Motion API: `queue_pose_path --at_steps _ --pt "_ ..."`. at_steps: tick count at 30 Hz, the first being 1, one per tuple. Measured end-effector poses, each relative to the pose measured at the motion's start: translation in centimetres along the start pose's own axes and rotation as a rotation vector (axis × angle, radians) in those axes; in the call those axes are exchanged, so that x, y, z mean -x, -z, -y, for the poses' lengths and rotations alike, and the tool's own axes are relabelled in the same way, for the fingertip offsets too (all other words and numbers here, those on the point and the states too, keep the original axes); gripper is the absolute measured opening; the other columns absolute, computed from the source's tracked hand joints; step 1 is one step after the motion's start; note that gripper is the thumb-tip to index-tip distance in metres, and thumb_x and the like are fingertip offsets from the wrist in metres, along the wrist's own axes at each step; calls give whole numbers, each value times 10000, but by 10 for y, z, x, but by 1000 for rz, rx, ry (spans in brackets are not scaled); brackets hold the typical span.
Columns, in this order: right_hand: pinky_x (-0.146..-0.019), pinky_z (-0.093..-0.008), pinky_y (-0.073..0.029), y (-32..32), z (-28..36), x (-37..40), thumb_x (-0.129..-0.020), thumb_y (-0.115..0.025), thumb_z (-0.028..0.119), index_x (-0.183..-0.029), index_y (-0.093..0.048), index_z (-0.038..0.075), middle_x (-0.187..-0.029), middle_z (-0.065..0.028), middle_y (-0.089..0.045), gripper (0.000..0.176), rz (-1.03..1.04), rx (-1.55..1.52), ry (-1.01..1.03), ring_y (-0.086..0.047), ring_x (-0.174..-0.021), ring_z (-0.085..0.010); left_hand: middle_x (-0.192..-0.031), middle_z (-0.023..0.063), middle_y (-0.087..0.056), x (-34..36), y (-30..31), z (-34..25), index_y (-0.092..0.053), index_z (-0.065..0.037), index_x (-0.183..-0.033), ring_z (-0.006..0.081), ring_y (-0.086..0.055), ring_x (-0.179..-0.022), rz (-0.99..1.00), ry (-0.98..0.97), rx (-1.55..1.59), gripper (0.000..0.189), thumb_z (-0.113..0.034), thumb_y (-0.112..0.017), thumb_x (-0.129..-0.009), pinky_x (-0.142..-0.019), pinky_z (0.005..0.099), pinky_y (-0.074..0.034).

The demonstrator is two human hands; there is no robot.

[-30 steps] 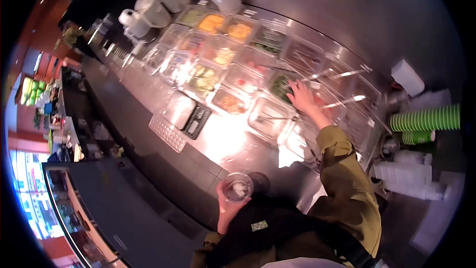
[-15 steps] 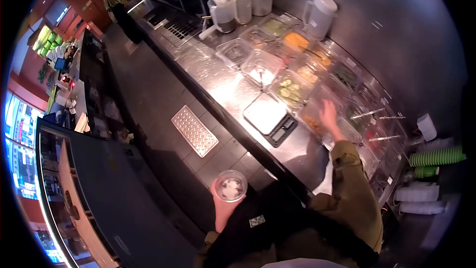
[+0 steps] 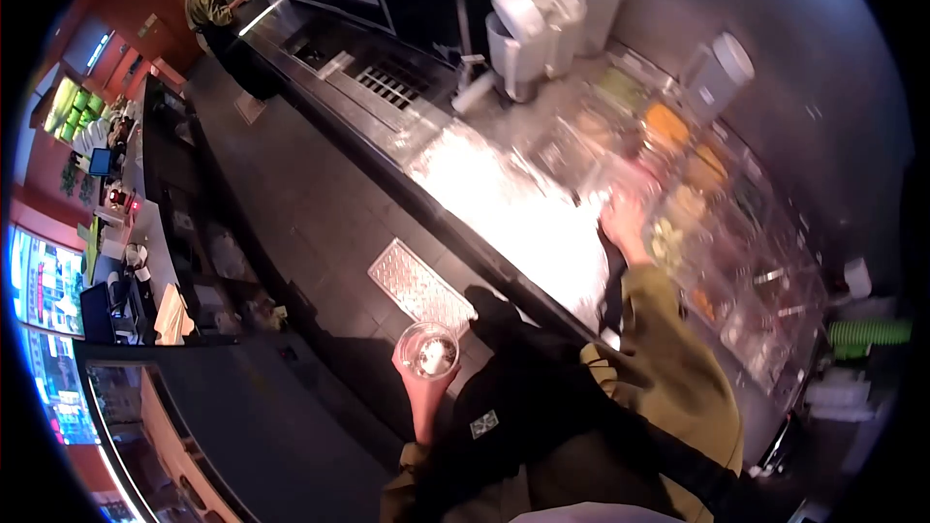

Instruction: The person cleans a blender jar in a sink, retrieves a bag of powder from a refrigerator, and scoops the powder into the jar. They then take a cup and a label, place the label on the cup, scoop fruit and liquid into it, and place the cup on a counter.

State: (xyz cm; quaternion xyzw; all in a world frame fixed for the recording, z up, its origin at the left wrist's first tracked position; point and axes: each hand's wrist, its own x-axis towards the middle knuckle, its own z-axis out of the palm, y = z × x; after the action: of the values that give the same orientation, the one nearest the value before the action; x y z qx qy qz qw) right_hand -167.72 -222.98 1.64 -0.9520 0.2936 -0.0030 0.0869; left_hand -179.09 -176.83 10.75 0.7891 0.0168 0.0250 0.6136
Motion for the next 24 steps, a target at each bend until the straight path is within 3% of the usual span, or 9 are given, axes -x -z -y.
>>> queue_pose_path --at_steps 1,3,4,5,7,11,17,23,24 --pt "-956 -472 -357 -4 0 -2 -773 -528 342 -1300 -413 169 -1269 -219 -420 566 -114 47 41 -404 -1167 -383 -1224 131 -428 -32 6 3 -228 -28 -1286 224 -462 -1114 28 -156 -348 969 -38 -821 -519 -932 347 -402" --pt "-831 -460 -444 6 9 -7 -753 -558 385 -1248 -470 178 -1049 -206 -549 544 27 19 -106 -529 -981 -376 -1215 134 -436 -81 22 7 -243 -36 -1283 238 -465 -1108 8 -150 -251 990 -70 -845 -497 -926 354 -404" --pt "-815 -449 -452 13 22 -12 -753 -584 384 -1231 -477 153 -1049 -218 -540 542 104 45 -224 -526 -990 -366 -1215 133 -435 -104 24 12 -246 -43 -1287 239 -462 -1110 -57 -18 214 993 -84 -848 -498 -928 357 -402" --pt "-816 -446 -445 12 37 -16 -756 -606 331 -1193 -491 87 -1060 -221 -534 514 26 88 -274 -520 -991 -363 -1210 129 -431 -131 36 0 -255 -43 -1285 244 -455 -1113 -58 -7 91 999 -104 -856 -490 -934 363 -398" --pt "-845 -456 -405 0 73 -37 -771 -582 248 -1136 -451 -9 -1084 -222 -478 466 -305 144 -64 -471 -1009 -372 -1207 125 -426 -181 57 -3 -259 -37 -1282 242 -452 -1114 -88 -9 100 992 -103 -854 -492 -939 360 -394" --pt "-808 -420 -415 19 279 -80 -756 -523 82 -1053 -487 -32 -953 -207 -507 321 -240 -439 433 -507 -892 -363 -1204 114 -414 -278 102 16 -267 -28 -1277 231 -451 -1114 -192 29 120 978 -95 -847 -492 -949 347 -388" --pt "-676 -371 -473 -27 639 -103 -801 -535 82 -1056 -494 15 -917 -164 -553 267 412 -763 880 -592 -774 -294 -1184 124 -460 -459 207 73 -297 -19 -1253 230 -472 -1093 -289 41 154 951 -95 -852 -484 -933 345 -397" --pt "-782 -415 -459 -150 842 -182 -833 -516 359 -1052 -548 47 -994 -202 -608 383 974 -169 880 -582 -923 -357 -1184 135 -431 -668 369 126 -281 -14 -1274 240 -450 -1099 -370 -26 322 956 -108 -850 -511 -924 354 -400" --pt "-816 -415 -453 -150 862 -188 -838 -520 393 -1063 -553 40 -1005 -212 -608 421 990 -67 807 -574 -949 -373 -1185 132 -431 -710 403 92 -299 -8 -1265 236 -448 -1102 -359 -33 32 942 -102 -847 -504 -924 354 -400"
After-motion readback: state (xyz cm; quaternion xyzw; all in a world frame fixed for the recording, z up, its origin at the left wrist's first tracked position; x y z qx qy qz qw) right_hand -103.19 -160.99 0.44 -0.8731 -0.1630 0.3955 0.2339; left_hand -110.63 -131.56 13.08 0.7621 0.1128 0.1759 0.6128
